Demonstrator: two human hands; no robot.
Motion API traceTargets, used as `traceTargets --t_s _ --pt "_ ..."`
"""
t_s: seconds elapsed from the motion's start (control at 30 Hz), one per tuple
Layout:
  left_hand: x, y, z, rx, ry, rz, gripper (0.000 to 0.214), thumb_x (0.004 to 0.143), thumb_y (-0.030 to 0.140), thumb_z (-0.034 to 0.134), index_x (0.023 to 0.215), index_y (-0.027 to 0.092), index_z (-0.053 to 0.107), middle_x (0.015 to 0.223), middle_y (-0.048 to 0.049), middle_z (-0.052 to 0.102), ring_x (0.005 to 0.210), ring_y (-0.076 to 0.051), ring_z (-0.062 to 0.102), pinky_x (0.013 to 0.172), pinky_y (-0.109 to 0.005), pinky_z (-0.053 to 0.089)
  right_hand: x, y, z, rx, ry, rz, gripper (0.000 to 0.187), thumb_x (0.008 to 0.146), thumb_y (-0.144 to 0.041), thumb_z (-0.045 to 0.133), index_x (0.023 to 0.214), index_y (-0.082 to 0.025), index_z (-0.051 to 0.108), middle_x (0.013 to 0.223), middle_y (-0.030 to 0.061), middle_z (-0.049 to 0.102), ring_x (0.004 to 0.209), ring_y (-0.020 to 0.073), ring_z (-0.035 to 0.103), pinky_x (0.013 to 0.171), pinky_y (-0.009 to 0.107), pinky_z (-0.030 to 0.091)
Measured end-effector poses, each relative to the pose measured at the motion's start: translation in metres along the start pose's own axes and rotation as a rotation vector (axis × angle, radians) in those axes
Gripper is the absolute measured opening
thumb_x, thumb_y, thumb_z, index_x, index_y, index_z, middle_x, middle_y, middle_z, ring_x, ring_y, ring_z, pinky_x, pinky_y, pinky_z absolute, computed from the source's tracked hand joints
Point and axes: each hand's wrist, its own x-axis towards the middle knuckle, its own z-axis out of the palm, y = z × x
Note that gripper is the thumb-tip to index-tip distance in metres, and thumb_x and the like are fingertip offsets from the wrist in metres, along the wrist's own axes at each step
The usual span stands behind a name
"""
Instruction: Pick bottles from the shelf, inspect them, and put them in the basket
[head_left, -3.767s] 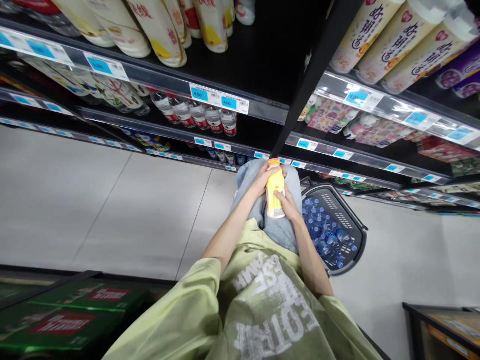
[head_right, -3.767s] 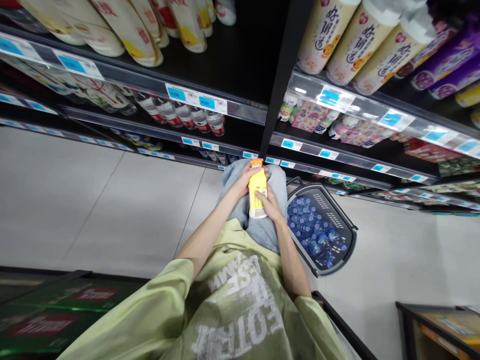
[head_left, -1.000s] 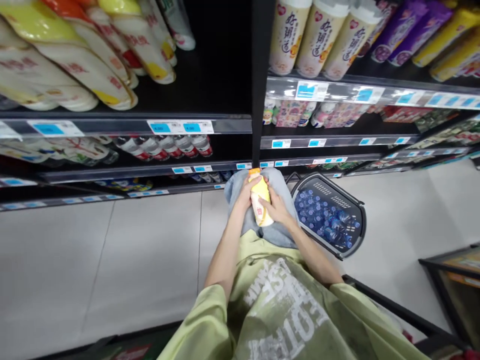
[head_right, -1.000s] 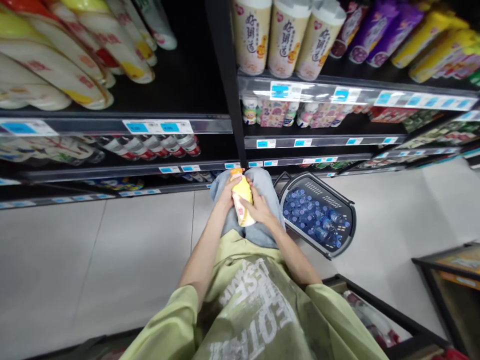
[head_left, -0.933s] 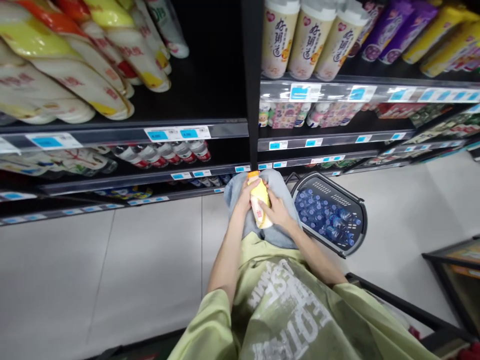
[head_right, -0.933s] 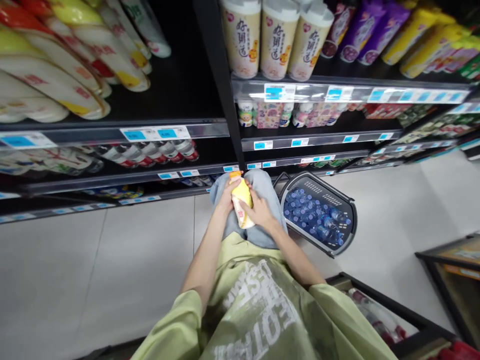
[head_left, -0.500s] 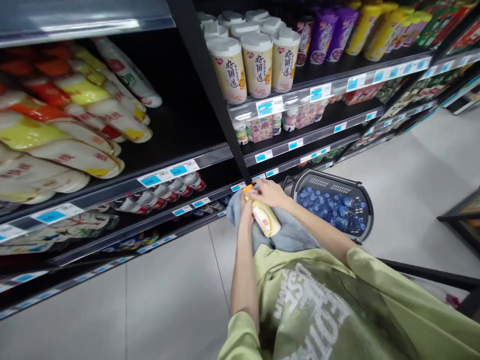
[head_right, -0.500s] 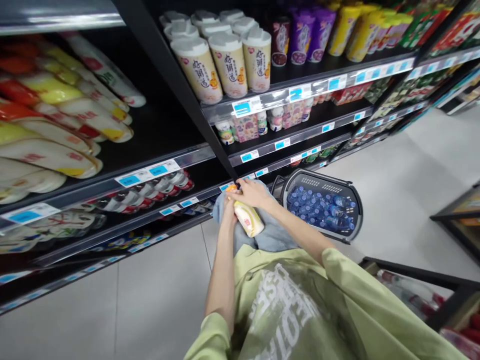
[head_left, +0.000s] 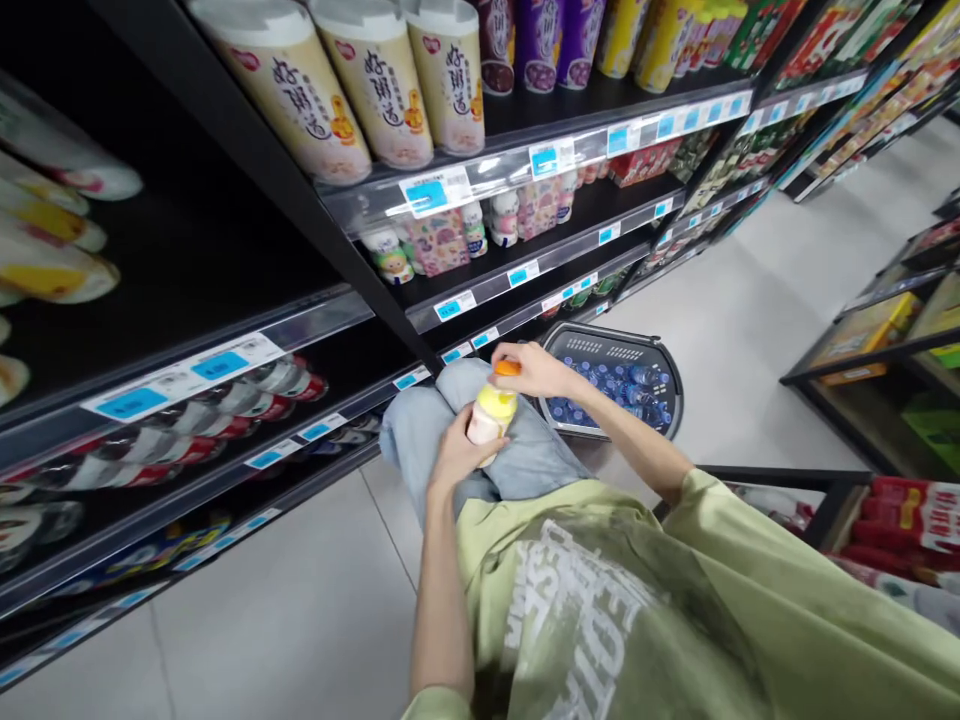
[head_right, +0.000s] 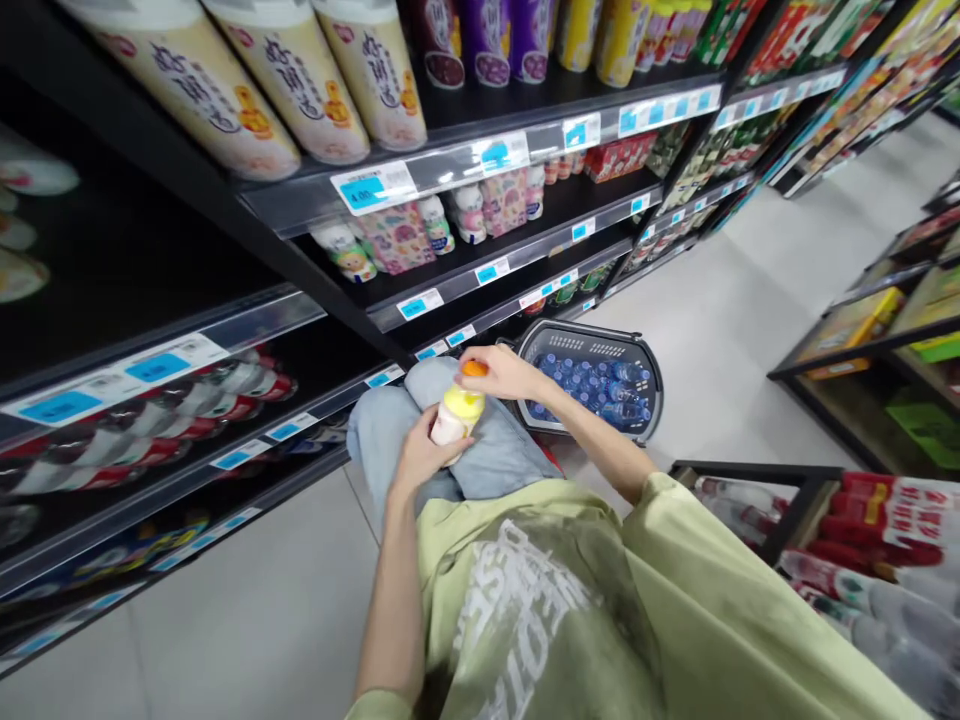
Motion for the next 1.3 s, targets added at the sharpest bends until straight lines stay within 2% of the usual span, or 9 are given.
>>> traceTargets --t_s 0.13,0.27,0.4,0.47,0.57,0.77,0.93,1.07,1.3 --pt "-0.012 0.002 0.025 0.101 0.080 0.093 0.073 0.062 0.045 0.102 0.128 0.025 0.076 0.124 -0.0082 0.082 0.117 -0.035 0.076 0.109 -0.047 0.060 -0.056 0.032 -0.026 0.218 0.073 0.094 0.030 0.099 -0.046 0.065 0.097 -0.020 0.078 0.079 -0.0005 0.074 0.065 0.0169 0.065 0.069 0.030 0.051" --pt "-0.012 -0.004 0.036 0.076 0.060 0.187 0.062 0.072 0.044 0.097 0.128 0.026 0.077 0.133 -0.0090 0.080 0.121 -0.032 0.075 0.107 -0.041 0.060 -0.096 0.052 -0.051 0.303 0.303 0.205 0.032 0.097 -0.054 0.069 0.095 -0.022 0.073 0.077 -0.0003 0.072 0.058 0.0161 0.061 0.057 0.028 0.045" --pt "0.000 -0.016 0.038 0.081 0.083 0.267 0.027 0.092 0.046 0.077 0.106 0.022 0.081 0.115 -0.0098 0.083 0.103 -0.025 0.075 0.084 -0.035 0.060 -0.126 0.077 -0.083 0.036 0.509 0.275 0.033 0.096 -0.054 0.071 0.095 -0.021 0.069 0.077 0.0000 0.070 0.064 0.0164 0.058 0.066 0.030 0.047" --pt "0.005 -0.020 0.039 0.067 0.104 0.262 0.026 0.096 0.044 0.071 0.101 0.021 0.082 0.110 -0.0095 0.083 0.093 -0.021 0.074 0.079 -0.032 0.058 -0.139 0.097 -0.094 -0.135 0.530 0.323 0.037 0.097 -0.057 0.070 0.098 -0.021 0.068 0.079 0.0019 0.071 0.067 0.0183 0.060 0.071 0.031 0.049" --pt "0.008 -0.024 0.040 0.064 0.116 0.254 0.025 0.096 0.043 0.072 0.101 0.021 0.082 0.108 -0.0090 0.084 0.087 -0.019 0.071 0.078 -0.031 0.057 -0.158 0.137 -0.097 -0.347 0.466 0.413 0.045 0.101 -0.063 0.062 0.105 -0.019 0.069 0.084 0.0087 0.075 0.074 0.0241 0.067 0.077 0.035 0.051" --pt "0.008 -0.025 0.042 0.068 0.116 0.252 0.024 0.097 0.043 0.072 0.101 0.021 0.082 0.110 -0.0090 0.084 0.085 -0.018 0.070 0.079 -0.031 0.057 -0.195 0.213 -0.073 -0.557 0.248 0.672 0.050 0.106 -0.059 0.054 0.117 -0.013 0.071 0.096 0.0195 0.081 0.080 0.0318 0.073 0.078 0.038 0.051" --pt "0.008 -0.026 0.042 0.065 0.116 0.244 0.023 0.097 0.042 0.073 0.101 0.021 0.082 0.109 -0.0090 0.084 0.085 -0.018 0.070 0.078 -0.030 0.056 -0.212 0.239 -0.042 -0.579 0.146 0.790 0.043 0.106 -0.048 0.061 0.123 -0.010 0.070 0.105 0.0218 0.083 0.092 0.0343 0.078 0.080 0.037 0.052" --pt "0.009 -0.026 0.043 0.048 0.118 0.232 0.023 0.096 0.042 0.073 0.100 0.021 0.082 0.108 -0.0091 0.084 0.084 -0.018 0.069 0.077 -0.030 0.055 -0.191 0.244 -0.011 -0.546 0.090 0.772 0.042 0.109 -0.044 0.059 0.131 -0.009 0.067 0.115 0.0218 0.082 0.101 0.0328 0.078 0.088 0.035 0.053" --pt "0.008 -0.026 0.044 0.039 0.129 0.209 0.024 0.095 0.043 0.073 0.098 0.021 0.082 0.108 -0.0098 0.084 0.085 -0.019 0.069 0.077 -0.031 0.055 -0.118 0.245 0.048 -0.385 0.023 0.737 0.039 0.113 -0.044 0.056 0.137 -0.013 0.062 0.131 0.0204 0.078 0.116 0.0314 0.076 0.096 0.033 0.052"
